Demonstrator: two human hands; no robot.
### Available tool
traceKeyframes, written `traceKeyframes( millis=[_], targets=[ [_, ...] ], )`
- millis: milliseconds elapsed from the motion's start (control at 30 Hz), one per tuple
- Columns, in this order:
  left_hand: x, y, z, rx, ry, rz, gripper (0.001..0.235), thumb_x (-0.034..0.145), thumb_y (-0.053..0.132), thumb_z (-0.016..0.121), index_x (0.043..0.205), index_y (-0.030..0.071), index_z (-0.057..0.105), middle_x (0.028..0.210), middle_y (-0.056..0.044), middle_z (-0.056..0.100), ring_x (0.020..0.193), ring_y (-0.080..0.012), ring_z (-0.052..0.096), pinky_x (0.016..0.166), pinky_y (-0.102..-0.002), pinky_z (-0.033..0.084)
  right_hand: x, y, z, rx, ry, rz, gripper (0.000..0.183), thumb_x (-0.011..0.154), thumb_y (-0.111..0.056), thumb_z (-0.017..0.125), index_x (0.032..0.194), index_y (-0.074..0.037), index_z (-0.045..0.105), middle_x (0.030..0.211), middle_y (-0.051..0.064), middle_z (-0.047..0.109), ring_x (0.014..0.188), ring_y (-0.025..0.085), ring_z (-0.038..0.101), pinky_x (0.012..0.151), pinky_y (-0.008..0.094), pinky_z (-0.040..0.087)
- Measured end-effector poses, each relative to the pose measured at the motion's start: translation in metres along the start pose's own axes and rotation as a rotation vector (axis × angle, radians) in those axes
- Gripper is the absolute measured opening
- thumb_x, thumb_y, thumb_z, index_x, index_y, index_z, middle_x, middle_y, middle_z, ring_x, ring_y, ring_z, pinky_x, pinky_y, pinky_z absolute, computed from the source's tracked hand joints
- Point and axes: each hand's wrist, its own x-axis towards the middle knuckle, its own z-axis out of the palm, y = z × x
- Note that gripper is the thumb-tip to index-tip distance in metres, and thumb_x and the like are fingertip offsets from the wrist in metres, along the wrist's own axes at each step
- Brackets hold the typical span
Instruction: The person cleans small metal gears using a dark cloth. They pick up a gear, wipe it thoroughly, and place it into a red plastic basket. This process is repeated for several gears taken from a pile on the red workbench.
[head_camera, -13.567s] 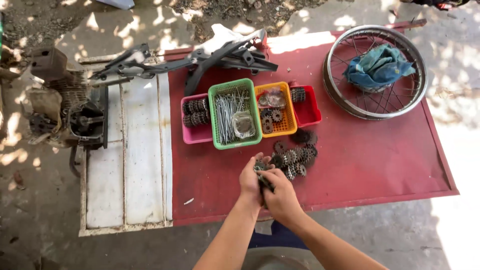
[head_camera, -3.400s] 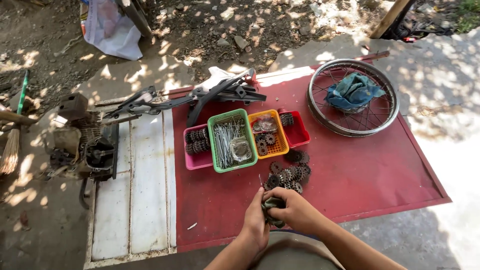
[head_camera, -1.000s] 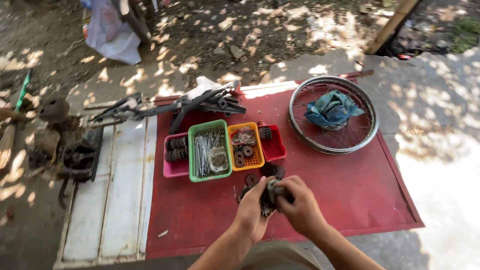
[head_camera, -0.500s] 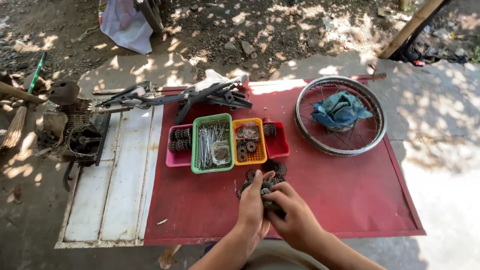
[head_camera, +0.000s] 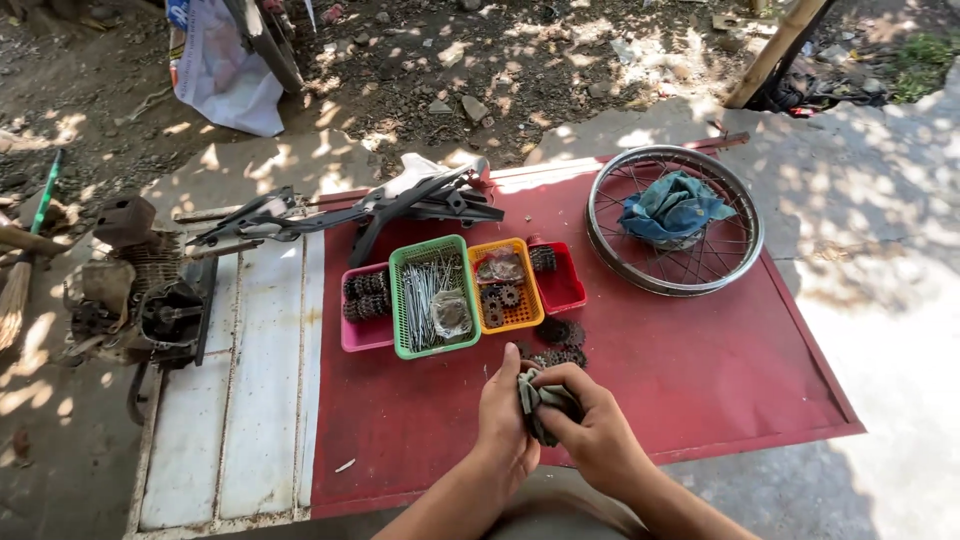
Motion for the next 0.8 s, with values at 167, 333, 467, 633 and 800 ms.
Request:
traceKeyframes(
  millis=[167, 333, 467, 633, 800],
  targets=[
    [-0.020, 0.023, 0.025, 0.008, -0.054, -0.222, 0.050, 0.102, 0.051, 0.051, 0.115, 0.005, 0.067, 0.102, -0.009, 0.065, 0.086, -0.0176, 0.057, 0.071, -0.031, 0.043, 0.015, 0.007, -0.001, -0.297, 0.149, -0.133, 0.033, 0.076, 0.004, 0.068, 0.107, -0.004, 0.073, 0.112, 0.005, 0.073, 0.097, 0.019, 0.070, 0.089, 0.029, 0.059],
    [-0.025, 0.033, 0.029, -0.018, -0.138, -0.298, 0.052, 0.095, 0.049, 0.054, 0.128, 0.009, 0.052, 0.108, -0.014, 0.063, 0.090, -0.0236, 0.060, 0.077, -0.038, 0.049, -0.010, -0.017, 0.016, -0.315, 0.052, -0.225, 0.025, 0.077, 0.003, 0.069, 0.101, -0.002, 0.075, 0.114, 0.004, 0.070, 0.097, 0.018, 0.070, 0.084, 0.030, 0.057],
    [-0.020, 0.025, 0.019, -0.013, -0.174, -0.298, 0.042, 0.098, 0.043, 0.058, 0.116, 0.006, 0.068, 0.102, -0.009, 0.066, 0.090, -0.0186, 0.059, 0.079, -0.032, 0.046, 0.003, 0.001, -0.003, -0.544, 0.178, -0.223, 0.032, 0.075, -0.002, 0.067, 0.105, -0.008, 0.075, 0.109, 0.004, 0.071, 0.091, 0.021, 0.071, 0.082, 0.032, 0.060],
    [-0.025, 0.026, 0.021, 0.021, -0.186, -0.321, 0.039, 0.099, 0.037, 0.056, 0.117, 0.004, 0.067, 0.109, -0.011, 0.068, 0.098, -0.0208, 0.060, 0.090, -0.035, 0.046, -0.018, -0.009, 0.004, -0.573, 0.081, -0.394, 0.036, 0.070, 0.004, 0.067, 0.104, -0.005, 0.073, 0.113, 0.007, 0.069, 0.096, 0.024, 0.070, 0.081, 0.032, 0.060],
    [-0.018, 0.022, 0.017, 0.050, -0.173, -0.271, 0.032, 0.098, 0.032, 0.061, 0.110, 0.006, 0.075, 0.104, -0.007, 0.072, 0.087, -0.0155, 0.061, 0.072, -0.028, 0.046, -0.002, -0.002, -0.016, -0.795, 0.206, -0.128, 0.026, 0.080, -0.011, 0.071, 0.105, -0.014, 0.077, 0.112, -0.003, 0.070, 0.085, 0.018, 0.073, 0.076, 0.032, 0.062]
  ],
)
